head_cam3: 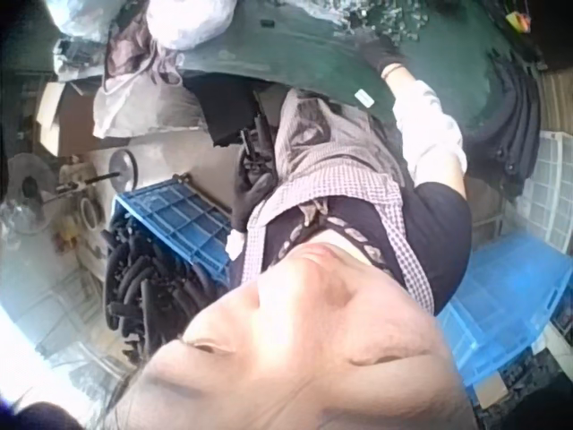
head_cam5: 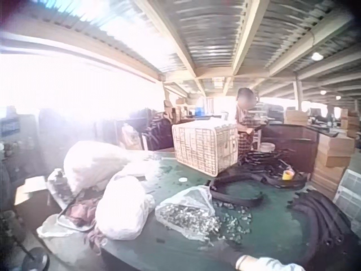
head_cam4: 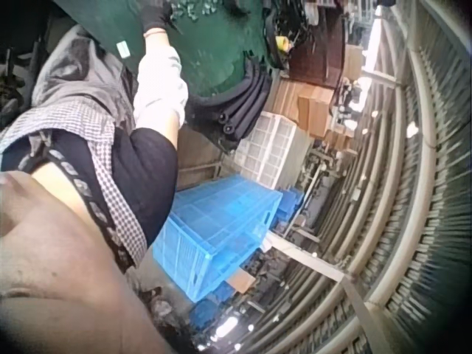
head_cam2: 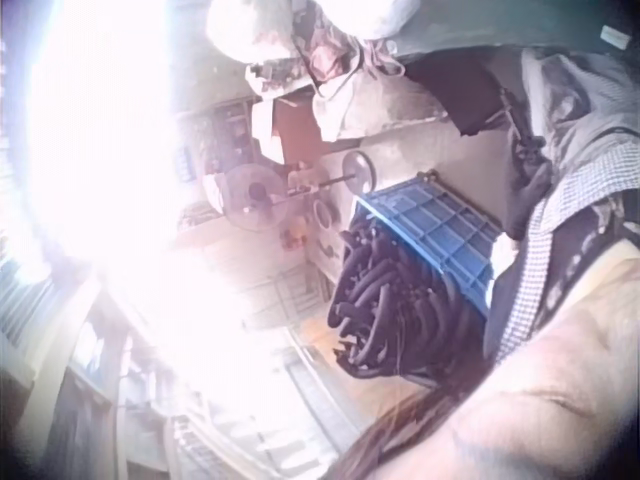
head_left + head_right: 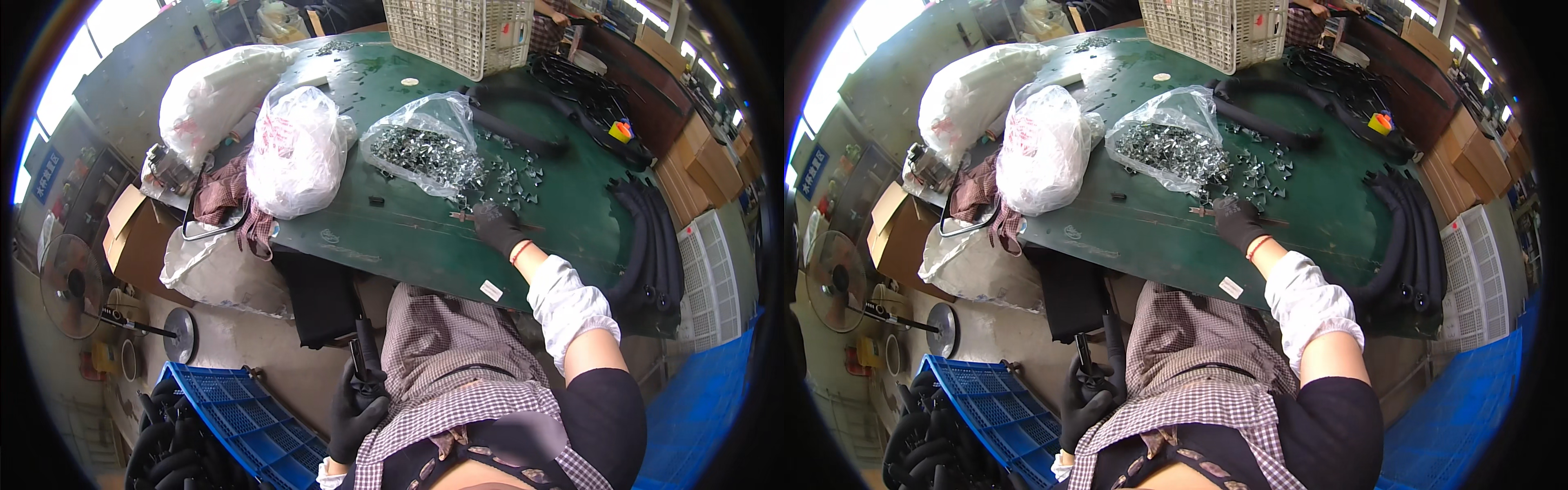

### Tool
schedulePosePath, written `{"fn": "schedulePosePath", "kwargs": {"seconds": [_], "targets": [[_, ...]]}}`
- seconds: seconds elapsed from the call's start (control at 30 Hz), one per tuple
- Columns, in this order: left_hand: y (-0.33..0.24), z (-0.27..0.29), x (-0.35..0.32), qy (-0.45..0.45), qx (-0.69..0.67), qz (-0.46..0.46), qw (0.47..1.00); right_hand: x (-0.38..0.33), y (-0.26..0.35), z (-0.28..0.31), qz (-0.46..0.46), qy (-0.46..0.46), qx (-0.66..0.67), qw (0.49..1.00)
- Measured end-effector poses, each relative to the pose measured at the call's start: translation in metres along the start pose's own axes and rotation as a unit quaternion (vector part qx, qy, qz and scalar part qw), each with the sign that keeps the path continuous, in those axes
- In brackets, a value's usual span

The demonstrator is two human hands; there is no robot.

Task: The person repeatedly picks up black rubber hoses and metal clips from a green workbench, inserts the clips into the hose ends, and places the finished hoses back on the table. The person handles the hoses and clips one at a time throughout the clip.

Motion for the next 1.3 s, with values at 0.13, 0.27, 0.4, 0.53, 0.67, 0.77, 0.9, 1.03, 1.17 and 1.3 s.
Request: {"fn": "schedulePosePath", "kwargs": {"seconds": [0.13, 0.27, 0.4, 0.53, 0.67, 0.77, 0.9, 1.03, 1.17, 1.3], "targets": [[0.003, -0.006, 0.011, 0.013, 0.018, 0.005, 1.000, 0.000, -0.012, 0.001, -0.001, -0.019, 0.025, 0.999], [0.007, -0.008, 0.025, 0.042, 0.028, -0.047, 0.998, -0.006, -0.005, 0.036, 0.029, -0.105, 0.162, 0.981], [0.024, -0.018, 0.037, 0.071, 0.088, -0.011, 0.993, -0.042, 0.014, 0.069, 0.064, -0.078, 0.382, 0.919], [0.010, -0.026, 0.044, 0.007, 0.136, -0.107, 0.985, -0.108, 0.097, 0.093, 0.162, 0.099, 0.526, 0.829], [0.017, -0.034, 0.043, 0.005, 0.072, -0.121, 0.990, -0.161, 0.147, 0.056, 0.240, 0.272, 0.647, 0.671], [0.005, -0.038, 0.045, 0.021, 0.142, -0.161, 0.976, -0.173, 0.171, 0.045, 0.249, 0.298, 0.638, 0.665], [0.005, -0.039, 0.046, 0.002, 0.158, -0.122, 0.980, -0.181, 0.176, 0.028, 0.201, 0.343, 0.613, 0.682], [0.014, -0.044, 0.047, -0.042, 0.182, -0.179, 0.966, -0.188, 0.176, 0.029, 0.163, 0.333, 0.616, 0.695], [0.014, -0.046, 0.046, -0.086, 0.203, -0.180, 0.959, -0.195, 0.166, 0.016, 0.110, 0.317, 0.626, 0.704], [0.001, -0.053, 0.047, -0.095, 0.281, -0.247, 0.923, -0.200, 0.168, 0.027, 0.095, 0.345, 0.583, 0.730]]}}
Point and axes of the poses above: each hand's wrist, its own x-axis towards the middle knuckle, its own z-axis out of the back of the hand, y = z × x, the point moved 7 cm from there along x, towards the middle knuckle, and after that the axes turned 8 degrees about x, right-handed, at the moved point
